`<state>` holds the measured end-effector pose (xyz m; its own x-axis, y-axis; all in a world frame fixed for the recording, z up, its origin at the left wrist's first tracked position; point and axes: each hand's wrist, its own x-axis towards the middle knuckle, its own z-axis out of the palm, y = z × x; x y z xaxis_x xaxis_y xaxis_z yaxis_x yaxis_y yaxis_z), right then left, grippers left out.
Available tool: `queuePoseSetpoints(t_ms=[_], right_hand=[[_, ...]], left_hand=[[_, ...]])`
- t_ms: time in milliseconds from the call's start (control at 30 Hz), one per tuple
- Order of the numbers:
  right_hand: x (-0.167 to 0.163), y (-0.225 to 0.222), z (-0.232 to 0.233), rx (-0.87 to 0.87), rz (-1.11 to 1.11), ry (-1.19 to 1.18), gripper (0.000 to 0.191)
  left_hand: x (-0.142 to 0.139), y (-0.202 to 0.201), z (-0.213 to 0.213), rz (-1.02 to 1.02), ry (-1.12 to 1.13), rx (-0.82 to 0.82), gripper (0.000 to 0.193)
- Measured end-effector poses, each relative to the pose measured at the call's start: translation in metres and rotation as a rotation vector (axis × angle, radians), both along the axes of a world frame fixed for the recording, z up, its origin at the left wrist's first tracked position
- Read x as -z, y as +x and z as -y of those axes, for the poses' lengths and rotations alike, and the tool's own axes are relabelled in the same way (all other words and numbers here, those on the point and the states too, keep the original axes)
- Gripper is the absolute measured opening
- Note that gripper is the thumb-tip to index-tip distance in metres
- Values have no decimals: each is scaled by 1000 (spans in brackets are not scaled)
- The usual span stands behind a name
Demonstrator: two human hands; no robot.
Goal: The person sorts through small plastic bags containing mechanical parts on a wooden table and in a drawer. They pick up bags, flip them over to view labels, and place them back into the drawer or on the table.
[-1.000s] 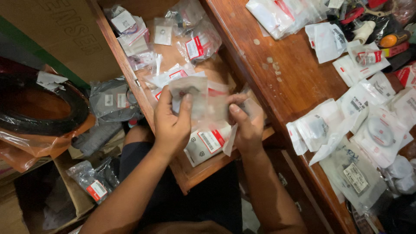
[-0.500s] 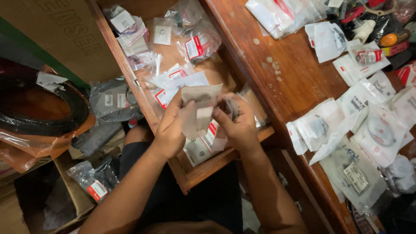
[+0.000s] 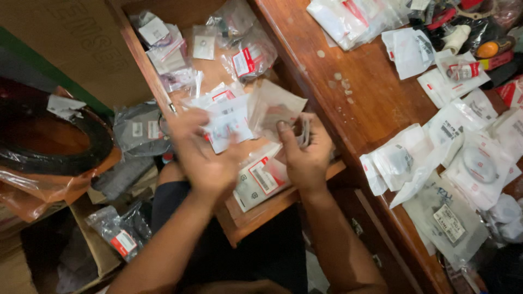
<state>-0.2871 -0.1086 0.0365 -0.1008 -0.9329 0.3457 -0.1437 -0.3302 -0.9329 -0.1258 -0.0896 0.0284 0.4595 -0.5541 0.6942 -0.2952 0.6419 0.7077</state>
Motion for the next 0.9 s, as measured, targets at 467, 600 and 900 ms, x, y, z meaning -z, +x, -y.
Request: queuePoseSetpoints(t_ms=[467, 600, 900], right_hand=[[6, -3, 3, -270, 154, 35, 12], [5, -4, 2, -278, 140, 51, 10], [6, -4, 2, -294, 154, 64, 12]], left_hand=[[0, 4, 5, -250, 393, 666, 37], [7, 5, 6, -268, 332, 735, 48], [13, 15, 6, -473, 337, 844, 29]])
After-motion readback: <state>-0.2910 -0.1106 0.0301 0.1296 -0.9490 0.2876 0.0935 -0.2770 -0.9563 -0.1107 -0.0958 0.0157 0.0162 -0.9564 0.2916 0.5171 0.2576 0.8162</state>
